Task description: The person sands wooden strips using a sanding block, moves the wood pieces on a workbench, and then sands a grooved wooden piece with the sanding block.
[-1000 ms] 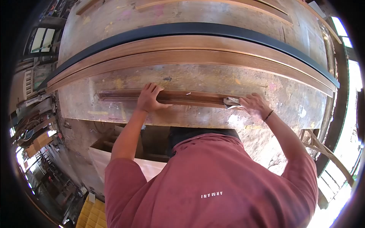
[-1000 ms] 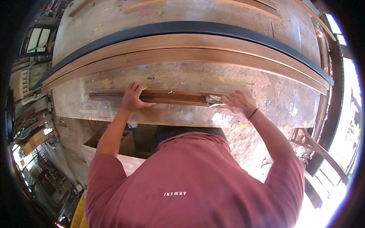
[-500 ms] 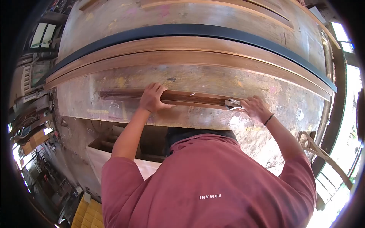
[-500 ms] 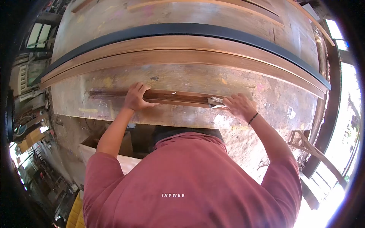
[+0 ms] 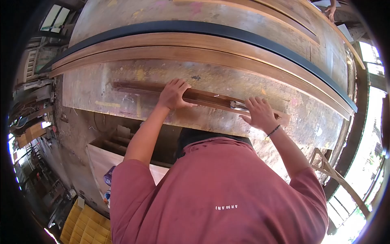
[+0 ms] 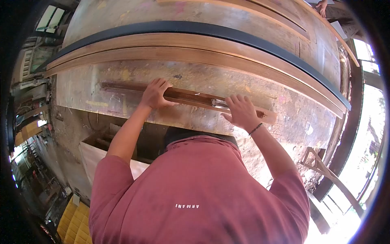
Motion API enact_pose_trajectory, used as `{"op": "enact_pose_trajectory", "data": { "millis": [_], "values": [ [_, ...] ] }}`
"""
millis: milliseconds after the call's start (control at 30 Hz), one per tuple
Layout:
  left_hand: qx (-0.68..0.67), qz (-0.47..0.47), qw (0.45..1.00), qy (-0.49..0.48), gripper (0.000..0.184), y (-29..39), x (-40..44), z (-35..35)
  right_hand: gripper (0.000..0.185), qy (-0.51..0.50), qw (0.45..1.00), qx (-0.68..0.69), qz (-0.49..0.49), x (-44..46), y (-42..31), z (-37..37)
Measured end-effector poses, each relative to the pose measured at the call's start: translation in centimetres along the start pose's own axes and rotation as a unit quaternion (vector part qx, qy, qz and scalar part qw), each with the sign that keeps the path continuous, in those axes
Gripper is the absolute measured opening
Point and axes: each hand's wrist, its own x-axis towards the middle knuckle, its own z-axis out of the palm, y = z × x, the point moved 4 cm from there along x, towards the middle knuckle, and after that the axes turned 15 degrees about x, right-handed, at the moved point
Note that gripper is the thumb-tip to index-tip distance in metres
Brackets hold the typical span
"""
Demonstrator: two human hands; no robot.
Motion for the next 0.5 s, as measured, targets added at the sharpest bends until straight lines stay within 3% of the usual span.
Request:
{"op": "enact_pose_trajectory", "data": {
  "millis": [100, 267, 400, 500],
  "values": [
    [0.001, 0.004, 1.000, 0.009, 0.075, -0.1, 0.0, 0.3, 0.039, 0.053, 0.998, 0.034, -0.002, 0.7, -1.1, -0.1],
    [0.000, 0.008, 1.000, 0.012, 0.076, -0.2, -0.1, 0.1, 0.033, -0.025, 0.995, 0.097, -0.013, 0.7, 2.2, 3.6],
    [-0.005, -0.002, 1.000, -0.010, 0.075, -0.2, 0.1, 0.5, 0.031, -0.117, 0.991, 0.061, 0.037, -2.1, 5.8, 2.9],
    [-0.009, -0.007, 1.000, 0.005, 0.075, -0.5, 0.0, 0.4, 0.031, -0.104, 0.992, 0.068, 0.005, -1.7, 6.4, 5.0]
  ]
}}
